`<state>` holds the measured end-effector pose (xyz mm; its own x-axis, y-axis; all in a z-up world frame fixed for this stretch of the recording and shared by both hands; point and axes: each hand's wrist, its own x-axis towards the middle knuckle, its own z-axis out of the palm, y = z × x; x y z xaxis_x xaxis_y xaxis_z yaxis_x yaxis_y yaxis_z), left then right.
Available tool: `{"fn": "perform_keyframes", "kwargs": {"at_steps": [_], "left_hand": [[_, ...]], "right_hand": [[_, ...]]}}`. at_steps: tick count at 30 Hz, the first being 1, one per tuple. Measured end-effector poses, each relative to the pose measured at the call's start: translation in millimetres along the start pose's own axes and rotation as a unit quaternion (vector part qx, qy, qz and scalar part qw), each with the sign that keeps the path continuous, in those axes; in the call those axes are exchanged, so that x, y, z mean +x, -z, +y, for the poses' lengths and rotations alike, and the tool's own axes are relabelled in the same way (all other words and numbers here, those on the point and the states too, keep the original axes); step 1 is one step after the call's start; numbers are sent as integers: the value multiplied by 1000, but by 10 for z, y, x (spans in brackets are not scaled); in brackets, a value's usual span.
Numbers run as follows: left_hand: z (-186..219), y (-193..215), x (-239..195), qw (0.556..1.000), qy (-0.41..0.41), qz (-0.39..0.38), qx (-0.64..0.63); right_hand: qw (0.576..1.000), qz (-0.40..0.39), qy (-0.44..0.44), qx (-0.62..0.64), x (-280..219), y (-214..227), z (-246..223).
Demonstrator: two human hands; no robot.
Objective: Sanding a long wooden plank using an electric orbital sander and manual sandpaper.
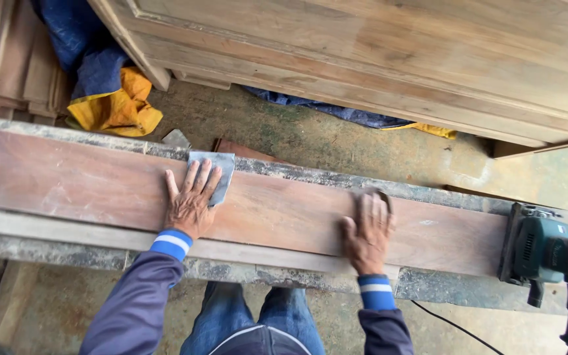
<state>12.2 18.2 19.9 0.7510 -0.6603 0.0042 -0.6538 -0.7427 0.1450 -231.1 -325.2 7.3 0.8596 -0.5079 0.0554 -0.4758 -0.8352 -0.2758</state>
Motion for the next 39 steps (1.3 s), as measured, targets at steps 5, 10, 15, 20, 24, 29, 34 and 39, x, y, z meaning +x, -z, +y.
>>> {"fn": "perform_keyframes", "kwargs": {"at_steps": [5,10,15,20,24,29,34,39], "left_hand": [[-78,83,60,997,-27,-70,9],[-78,26,42,999,-34,-40,10],[-103,70,60,997,-29,-64,-19],[-104,58,44,998,-31,-54,-32],[-104,127,72,995,-28,-91,-23],[-111,63,64,998,-38,-50,-29],[-142,109,80,997,-25,-71,-24],[-111,95,70,995,-22,-92,-35]], "right_hand": [[990,11,-117,-83,69,-330,-207],[997,49,6,56,141,-422,-1380],[995,95,-13,-1,92,-483,-475],[977,61,-177,-97,164,-544,-187],[992,92,-54,-72,142,-835,-1323],[998,57,-39,2,101,-623,-1266],[977,50,-197,-70,197,-499,-250],[990,137,-28,-35,140,-966,-1395]]}}
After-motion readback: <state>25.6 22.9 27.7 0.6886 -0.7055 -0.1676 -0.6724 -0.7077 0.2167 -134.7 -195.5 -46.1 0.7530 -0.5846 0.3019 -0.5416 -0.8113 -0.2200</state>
